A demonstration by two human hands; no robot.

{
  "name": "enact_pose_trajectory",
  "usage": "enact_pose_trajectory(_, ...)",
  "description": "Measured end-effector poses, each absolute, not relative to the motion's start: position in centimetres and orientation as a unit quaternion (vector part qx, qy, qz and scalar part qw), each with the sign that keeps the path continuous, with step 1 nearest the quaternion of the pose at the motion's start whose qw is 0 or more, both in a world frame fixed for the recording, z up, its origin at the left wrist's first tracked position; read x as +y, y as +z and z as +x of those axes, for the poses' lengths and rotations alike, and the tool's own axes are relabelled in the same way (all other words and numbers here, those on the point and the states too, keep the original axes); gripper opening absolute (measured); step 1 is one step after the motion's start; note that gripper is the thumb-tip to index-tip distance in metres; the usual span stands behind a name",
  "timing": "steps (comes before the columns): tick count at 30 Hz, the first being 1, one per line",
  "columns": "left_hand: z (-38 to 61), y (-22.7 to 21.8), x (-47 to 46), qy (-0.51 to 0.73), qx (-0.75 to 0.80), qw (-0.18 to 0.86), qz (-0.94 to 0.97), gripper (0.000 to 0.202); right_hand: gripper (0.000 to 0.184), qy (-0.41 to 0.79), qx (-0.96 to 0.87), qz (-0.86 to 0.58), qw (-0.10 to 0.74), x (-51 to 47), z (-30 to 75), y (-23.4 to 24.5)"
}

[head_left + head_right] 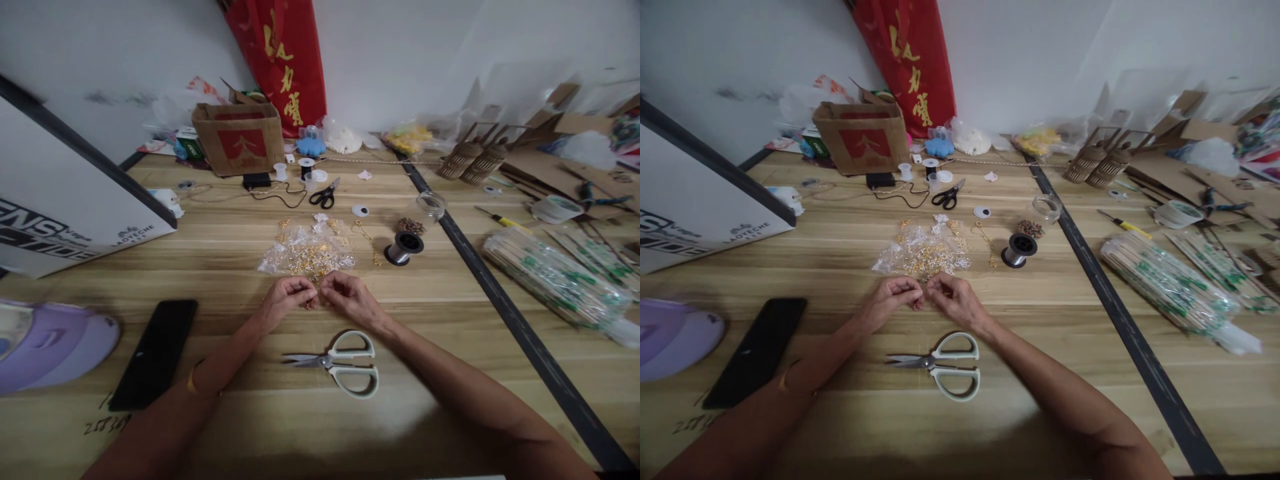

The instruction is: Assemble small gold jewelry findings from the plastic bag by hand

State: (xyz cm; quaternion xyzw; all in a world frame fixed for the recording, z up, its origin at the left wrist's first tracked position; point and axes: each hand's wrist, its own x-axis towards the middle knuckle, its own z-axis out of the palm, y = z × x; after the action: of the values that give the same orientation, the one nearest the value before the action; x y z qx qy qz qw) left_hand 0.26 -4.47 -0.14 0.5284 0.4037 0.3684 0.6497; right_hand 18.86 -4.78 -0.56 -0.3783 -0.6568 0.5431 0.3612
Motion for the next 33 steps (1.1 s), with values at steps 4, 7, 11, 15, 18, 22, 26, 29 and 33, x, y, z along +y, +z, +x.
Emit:
enact_pose_trajectory(4, 0.4, -0.3, -4.5, 0.383, 0.421, 0.649, 0.505, 0.026, 0.020, 0.447, -0.694, -0.417, 0.380, -4.7, 19.0, -0.6)
enact_pose_trajectory(7, 0.5, -0.3, -4.5, 0.398, 0.446, 0.639, 0.483, 0.025, 0.022, 0.392, -0.722, -0.416, 0.389, -4.8, 19.0, -0.6)
enact_pose_trajectory(11, 0.7, -0.4, -4.6, 0.410, 0.466, 0.622, 0.477, 0.023, 0.021, 0.330, -0.767, -0.399, 0.379, -5.2, 18.9, -0.5)
enact_pose_trajectory(15, 0.9, -0.6, -4.6, 0.424, 0.468, 0.622, 0.463, 0.023, 0.019, 0.263, -0.818, -0.384, 0.337, -5.6, 18.8, -0.4)
enact_pose_trajectory(18, 1.0, -0.6, -4.7, 0.426, 0.464, 0.631, 0.454, 0.025, 0.015, 0.225, -0.838, -0.384, 0.314, -5.7, 18.7, -0.5)
enact_pose_trajectory(22, 1.3, -0.5, -5.1, 0.424, 0.464, 0.633, 0.451, 0.027, 0.013, 0.190, -0.847, -0.390, 0.307, -5.7, 18.8, -0.9)
enact_pose_trajectory(26, 1.5, -0.3, -5.3, 0.418, 0.467, 0.645, 0.437, 0.029, 0.007, 0.175, -0.851, -0.391, 0.303, -5.6, 18.9, -1.0)
enact_pose_trajectory(29, 1.5, -0.2, -5.3, 0.415, 0.468, 0.652, 0.429, 0.030, 0.006, 0.182, -0.850, -0.389, 0.306, -5.6, 18.9, -0.9)
enact_pose_trajectory(33, 1.5, -0.3, -5.2, 0.413, 0.469, 0.663, 0.413, 0.032, 0.007, 0.201, -0.842, -0.382, 0.324, -5.5, 18.8, -0.9)
